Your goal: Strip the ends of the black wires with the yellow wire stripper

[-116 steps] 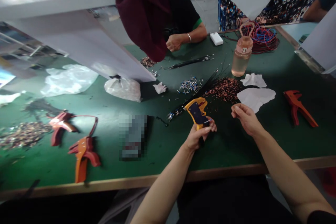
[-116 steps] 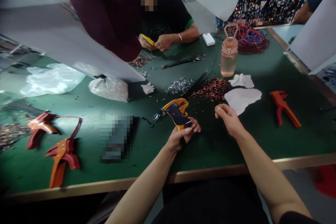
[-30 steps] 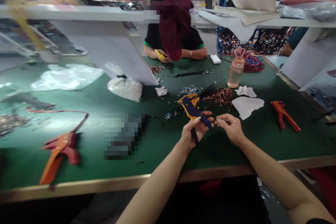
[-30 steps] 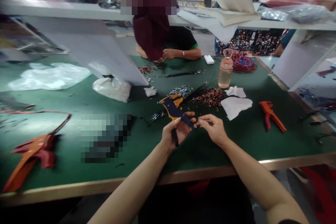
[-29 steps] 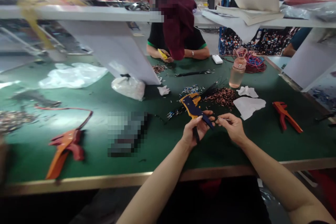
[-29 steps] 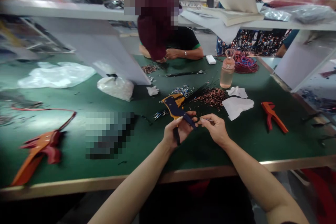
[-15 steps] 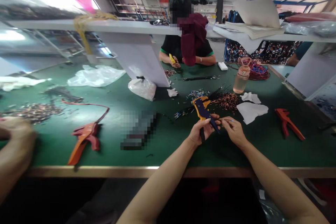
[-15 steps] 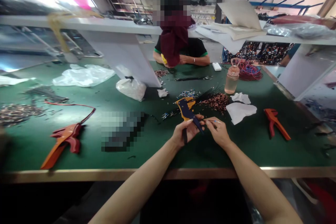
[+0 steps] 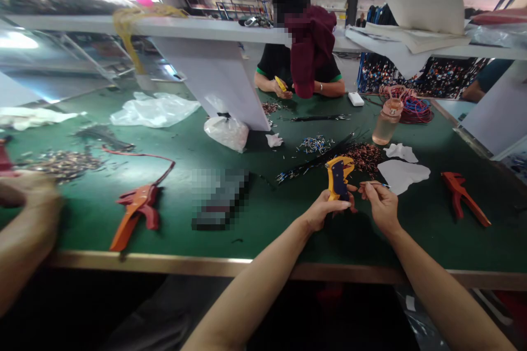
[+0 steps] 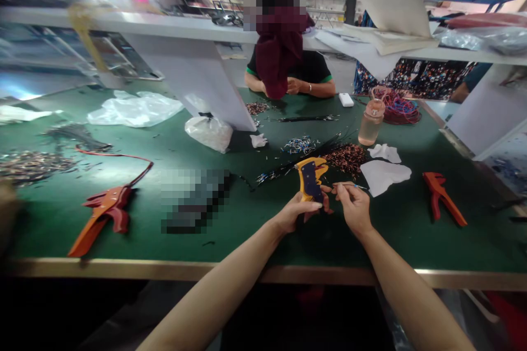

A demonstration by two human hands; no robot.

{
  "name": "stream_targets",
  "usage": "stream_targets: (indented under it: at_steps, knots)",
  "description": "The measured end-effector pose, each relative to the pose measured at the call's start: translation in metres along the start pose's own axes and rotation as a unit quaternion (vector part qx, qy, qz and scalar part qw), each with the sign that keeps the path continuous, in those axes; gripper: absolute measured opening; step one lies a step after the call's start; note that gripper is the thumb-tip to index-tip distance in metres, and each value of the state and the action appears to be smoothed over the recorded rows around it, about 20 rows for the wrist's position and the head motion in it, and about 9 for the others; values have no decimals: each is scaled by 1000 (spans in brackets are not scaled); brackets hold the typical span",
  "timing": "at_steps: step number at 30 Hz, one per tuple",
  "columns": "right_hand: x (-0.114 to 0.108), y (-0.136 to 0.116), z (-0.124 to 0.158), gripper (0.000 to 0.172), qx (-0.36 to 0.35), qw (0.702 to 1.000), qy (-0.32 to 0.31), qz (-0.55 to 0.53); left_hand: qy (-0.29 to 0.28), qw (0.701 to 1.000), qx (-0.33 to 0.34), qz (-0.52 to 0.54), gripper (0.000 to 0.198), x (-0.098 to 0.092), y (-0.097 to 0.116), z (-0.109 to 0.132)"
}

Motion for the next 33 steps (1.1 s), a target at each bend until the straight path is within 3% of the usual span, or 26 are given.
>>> stream_targets:
  at_steps: [11,33]
  knots:
    - [12,-1,6,40,31,997,-69,-19,-32,993,18,-112,30,12,14,1]
    - [9,-4,5,35,20,999,-43,-4,52,985,52,-153,36,-5,13,0]
Point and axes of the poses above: each hand's wrist, its own z-axis away from the middle knuckle, its own x-axis out of the palm, y = z × x, the point moved 9 cm from there along -z, towards the middle knuckle, and after that the axes turned 11 degrees about x, right-handed, at the moved point
